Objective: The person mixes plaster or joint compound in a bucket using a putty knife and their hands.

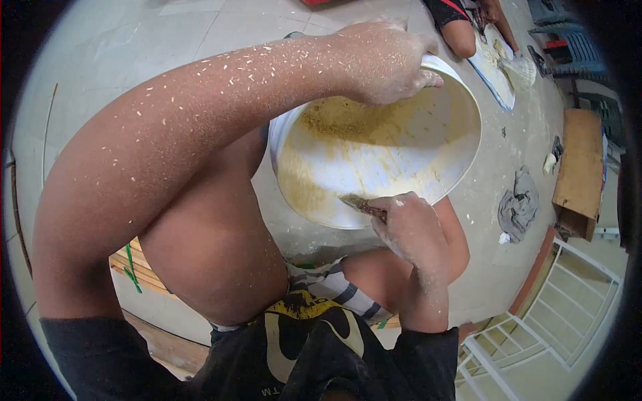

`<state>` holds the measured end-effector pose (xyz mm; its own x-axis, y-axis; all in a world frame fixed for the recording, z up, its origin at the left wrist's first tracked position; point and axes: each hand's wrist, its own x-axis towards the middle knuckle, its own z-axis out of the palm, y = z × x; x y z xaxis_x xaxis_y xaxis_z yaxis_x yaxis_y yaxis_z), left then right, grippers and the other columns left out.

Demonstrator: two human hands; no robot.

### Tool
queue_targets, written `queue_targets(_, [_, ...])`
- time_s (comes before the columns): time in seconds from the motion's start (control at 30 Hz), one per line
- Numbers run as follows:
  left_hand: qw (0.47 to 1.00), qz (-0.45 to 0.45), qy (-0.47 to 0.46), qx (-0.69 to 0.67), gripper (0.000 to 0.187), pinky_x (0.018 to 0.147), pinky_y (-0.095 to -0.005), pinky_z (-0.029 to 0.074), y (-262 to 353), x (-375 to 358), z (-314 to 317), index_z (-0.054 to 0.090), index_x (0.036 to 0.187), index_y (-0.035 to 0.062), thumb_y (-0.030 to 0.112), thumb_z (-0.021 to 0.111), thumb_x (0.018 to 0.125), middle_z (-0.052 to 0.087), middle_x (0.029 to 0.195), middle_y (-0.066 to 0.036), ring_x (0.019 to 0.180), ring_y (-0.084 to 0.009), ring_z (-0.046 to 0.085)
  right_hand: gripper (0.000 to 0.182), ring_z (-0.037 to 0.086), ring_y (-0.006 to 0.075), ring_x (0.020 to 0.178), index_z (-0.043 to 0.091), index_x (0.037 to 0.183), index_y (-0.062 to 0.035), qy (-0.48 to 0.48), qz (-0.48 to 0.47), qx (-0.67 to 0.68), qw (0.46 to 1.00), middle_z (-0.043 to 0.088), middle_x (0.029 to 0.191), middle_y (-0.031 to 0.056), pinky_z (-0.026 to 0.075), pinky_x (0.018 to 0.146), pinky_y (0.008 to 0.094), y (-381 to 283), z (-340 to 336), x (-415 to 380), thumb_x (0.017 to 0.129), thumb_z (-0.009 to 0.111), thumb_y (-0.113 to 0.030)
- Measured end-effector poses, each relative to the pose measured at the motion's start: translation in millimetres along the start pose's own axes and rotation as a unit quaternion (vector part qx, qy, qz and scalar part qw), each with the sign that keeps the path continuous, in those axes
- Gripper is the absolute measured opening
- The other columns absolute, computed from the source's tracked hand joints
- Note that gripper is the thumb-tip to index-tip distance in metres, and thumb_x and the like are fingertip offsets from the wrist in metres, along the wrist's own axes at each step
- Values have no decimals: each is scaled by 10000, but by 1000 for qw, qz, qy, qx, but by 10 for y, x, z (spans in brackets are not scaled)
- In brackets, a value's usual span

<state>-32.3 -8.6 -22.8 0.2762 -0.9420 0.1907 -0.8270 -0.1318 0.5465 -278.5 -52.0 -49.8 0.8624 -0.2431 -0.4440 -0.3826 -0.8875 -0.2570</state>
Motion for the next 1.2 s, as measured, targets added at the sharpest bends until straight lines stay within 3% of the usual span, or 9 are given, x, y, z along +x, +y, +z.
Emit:
queue_targets(0.13, [1000,2,-1,6,445,918,-468,459,-23,9,2,584,1203,24,381,562,939,612,1051,-255,1033,-402,589,228,653,354,752,724,966,-55,-75,-8,61,995,684,845,175,527,712,415,-86,-299,-45,772,644,-144])
queue_targets(0.23, [1000,17,-5,2,451,915,-468,459,8,2,-1,583,1199,18,385,562,938,614,1051,-257,1038,-399,588,221,657,347,743,715,958,-36,-48,-44,82,995,685,818,171,528,694,398,-57,111,279,788,640,-154])
queue_targets(0.33, [1000,20,3,11,452,910,-467,460,-2,37,6,578,1202,18,385,561,939,614,1067,-261,1041,-399,589,228,657,352,741,709,959,-23,-51,-96,126,986,681,817,183,526,695,392,-7,-26,273,800,636,-170])
queue_targets(0.4, [1000,11,-1,11,451,909,-465,461,-1,-1,13,575,1204,19,384,560,940,613,1079,-262,1041,-398,590,245,649,365,737,702,972,-20,-109,-83,158,978,671,811,198,519,695,403,-7,-108,263,801,640,-184])
queue_targets(0.57, [997,-18,-76,-23,454,922,-467,458,76,67,-139,537,1256,24,348,563,939,601,1071,-278,1018,-429,594,255,647,364,741,707,986,-28,-65,-87,170,979,678,831,194,514,707,400,-47,-97,316,803,628,-186])
queue_targets(0.8, [995,-8,-96,-32,445,909,-464,467,202,4,-293,538,1243,-3,335,535,953,598,1076,-278,1011,-423,601,250,653,354,765,712,1005,-35,-89,-70,202,973,678,873,204,517,729,389,-56,8,433,816,619,-170])
queue_targets(0.97, [994,-29,-99,-34,456,933,-460,461,218,19,-298,529,1263,-3,335,529,957,589,1112,-288,1049,-420,594,264,652,372,797,714,1027,-37,-86,-116,236,961,674,868,211,520,756,398,-37,58,368,809,631,-161])
queue_targets(1.03, [994,-29,-105,-20,456,936,-460,460,203,48,-265,529,1263,-4,334,529,957,588,1119,-289,1051,-420,593,257,656,362,804,713,1017,-31,-57,-15,164,985,684,878,200,518,767,395,-238,219,465,806,636,-156])
queue_targets(1.2, [996,-25,-80,-9,459,937,-455,462,164,57,-210,531,1255,-9,336,538,953,588,1126,-287,1052,-418,594,235,661,358,834,716,994,-33,-118,-65,226,965,698,928,180,517,780,396,-126,-85,399,815,618,-151])
